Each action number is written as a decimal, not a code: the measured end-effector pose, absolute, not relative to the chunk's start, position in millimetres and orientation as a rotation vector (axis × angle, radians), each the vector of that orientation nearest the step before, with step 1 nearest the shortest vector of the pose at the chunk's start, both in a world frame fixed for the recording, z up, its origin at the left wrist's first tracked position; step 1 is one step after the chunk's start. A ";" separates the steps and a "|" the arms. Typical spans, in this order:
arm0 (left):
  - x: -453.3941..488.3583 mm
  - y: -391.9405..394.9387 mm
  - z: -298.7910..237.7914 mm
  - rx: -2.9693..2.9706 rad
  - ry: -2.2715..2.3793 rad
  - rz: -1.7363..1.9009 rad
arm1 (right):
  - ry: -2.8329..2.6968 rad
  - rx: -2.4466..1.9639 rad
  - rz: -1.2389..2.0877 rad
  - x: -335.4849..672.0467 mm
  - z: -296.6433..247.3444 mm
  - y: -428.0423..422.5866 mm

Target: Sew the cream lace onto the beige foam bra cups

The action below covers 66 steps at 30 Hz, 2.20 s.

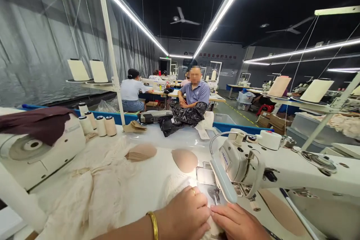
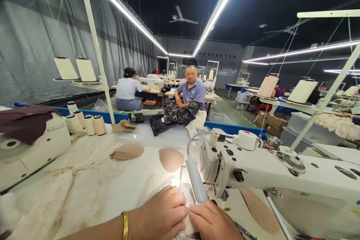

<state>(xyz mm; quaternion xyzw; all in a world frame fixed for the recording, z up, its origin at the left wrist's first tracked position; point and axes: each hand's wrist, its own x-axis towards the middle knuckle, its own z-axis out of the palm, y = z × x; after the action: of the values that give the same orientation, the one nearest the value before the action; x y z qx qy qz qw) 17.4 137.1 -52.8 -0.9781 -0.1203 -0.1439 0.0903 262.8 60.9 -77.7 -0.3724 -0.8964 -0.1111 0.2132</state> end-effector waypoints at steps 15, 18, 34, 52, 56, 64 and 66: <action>15.4 126.4 -34.7 -3.010 -0.397 -0.594 | -2.403 -1.063 -0.215 245.5 -53.5 50.3; 15.7 128.8 -35.7 -3.055 -0.399 -0.534 | -2.379 -1.143 -0.038 243.6 -35.9 40.2; 22.7 132.1 -40.2 -3.164 -0.402 -0.562 | -2.376 -1.246 0.036 249.7 -24.8 36.0; 34.1 173.1 -32.0 -3.125 -0.041 -0.665 | -2.376 -1.461 0.084 248.4 -21.9 38.2; 38.5 182.8 -31.6 -3.126 0.045 -0.702 | -2.372 -1.529 0.117 249.1 -21.5 38.1; 40.0 188.6 -29.6 -3.140 0.056 -0.666 | -2.376 -1.556 0.130 249.8 -21.8 37.4; 40.5 187.2 -25.8 -3.162 0.040 -0.637 | -2.370 -1.553 0.115 250.1 -22.6 37.3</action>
<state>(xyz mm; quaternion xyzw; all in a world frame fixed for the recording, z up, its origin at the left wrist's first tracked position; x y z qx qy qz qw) 40.5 187.2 -25.8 -0.9794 0.0125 -0.1972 -0.0423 250.1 37.3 -22.6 -0.5411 -0.8261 0.0399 0.1523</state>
